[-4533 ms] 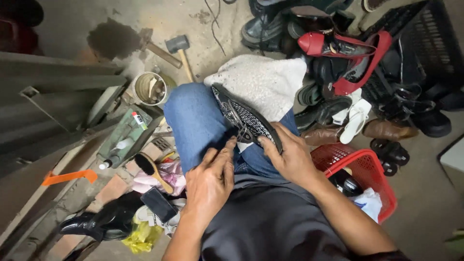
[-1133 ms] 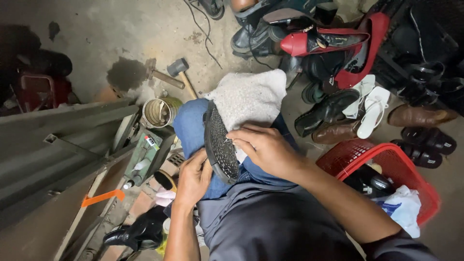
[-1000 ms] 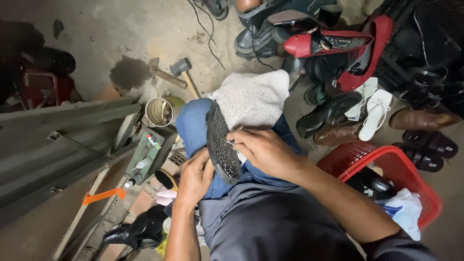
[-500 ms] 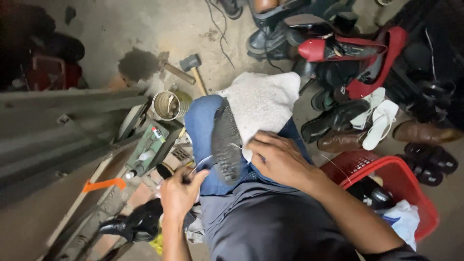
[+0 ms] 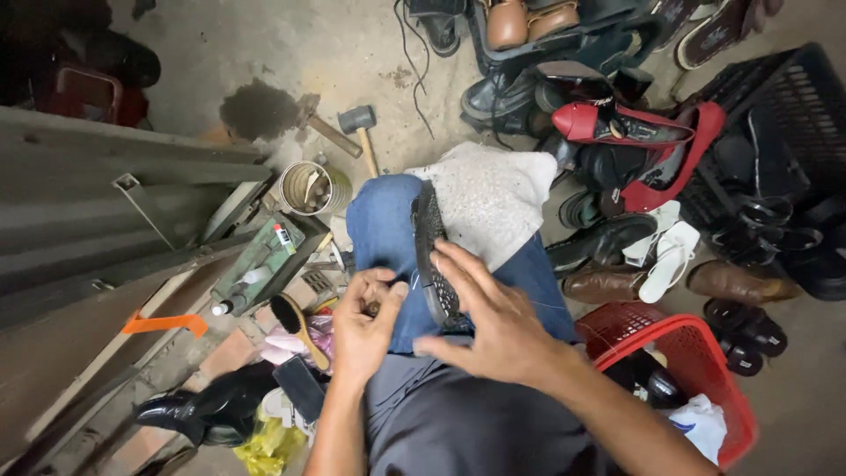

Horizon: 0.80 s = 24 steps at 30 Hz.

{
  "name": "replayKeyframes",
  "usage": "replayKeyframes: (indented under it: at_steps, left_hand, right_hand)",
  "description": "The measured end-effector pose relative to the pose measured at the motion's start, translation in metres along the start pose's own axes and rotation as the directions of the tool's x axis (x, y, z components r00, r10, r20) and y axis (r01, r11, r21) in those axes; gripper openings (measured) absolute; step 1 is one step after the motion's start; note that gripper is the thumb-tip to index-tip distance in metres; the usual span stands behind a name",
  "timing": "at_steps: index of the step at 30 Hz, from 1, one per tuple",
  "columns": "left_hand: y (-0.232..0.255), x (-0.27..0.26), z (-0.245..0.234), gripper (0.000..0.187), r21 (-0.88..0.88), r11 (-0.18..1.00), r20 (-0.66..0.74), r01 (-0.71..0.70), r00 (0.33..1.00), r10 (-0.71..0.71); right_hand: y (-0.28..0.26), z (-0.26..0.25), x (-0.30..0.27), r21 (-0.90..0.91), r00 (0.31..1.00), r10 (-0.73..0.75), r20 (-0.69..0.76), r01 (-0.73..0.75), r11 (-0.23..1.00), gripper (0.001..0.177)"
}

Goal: Hand-sewing the strap of a sandal to its sole using a needle and thread in a repair shop setting.

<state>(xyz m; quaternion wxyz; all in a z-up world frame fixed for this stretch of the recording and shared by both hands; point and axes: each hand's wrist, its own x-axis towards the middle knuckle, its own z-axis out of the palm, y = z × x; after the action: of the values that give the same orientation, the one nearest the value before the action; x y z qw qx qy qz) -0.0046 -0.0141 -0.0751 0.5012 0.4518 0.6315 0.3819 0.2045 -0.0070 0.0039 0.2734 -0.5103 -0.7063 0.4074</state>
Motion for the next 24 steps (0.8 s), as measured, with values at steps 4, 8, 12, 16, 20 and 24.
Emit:
replayKeyframes:
  at_steps: [4,8,12,16,20,24]
  left_hand:
    - [0.013,-0.004,0.016,0.020,0.043,0.999,0.068,-0.029,0.997,0.026]
    - [0.024,-0.005,0.030,0.017,0.097,0.986,0.154,-0.132,0.981,0.116]
    - [0.037,-0.007,0.043,0.021,0.140,0.961,0.179,-0.237,0.961,0.211]
    - [0.034,-0.003,0.052,0.021,0.210,0.936,0.219,-0.282,0.947,0.236]
    - [0.025,-0.002,0.053,0.004,0.046,0.995,0.308,-0.091,0.949,0.072]
    - [0.031,-0.009,0.047,0.010,0.180,0.983,0.299,-0.046,0.954,-0.010]
  right_hand:
    - [0.017,-0.002,-0.005,-0.176,0.996,-0.012,-0.086,-0.004,0.984,0.063]
    - [0.053,-0.009,-0.024,-0.292,0.978,0.071,-0.195,-0.127,0.948,0.046]
    - [0.078,0.002,-0.039,-0.181,0.962,0.191,-0.193,-0.226,0.957,0.040]
    - [0.064,0.002,-0.032,-0.118,0.954,0.249,-0.168,-0.270,0.956,0.041]
    - [0.077,0.012,-0.035,-0.207,0.964,0.213,-0.161,-0.244,0.947,0.041]
    - [0.098,0.029,-0.041,-0.215,0.963,0.211,-0.169,-0.245,0.945,0.047]
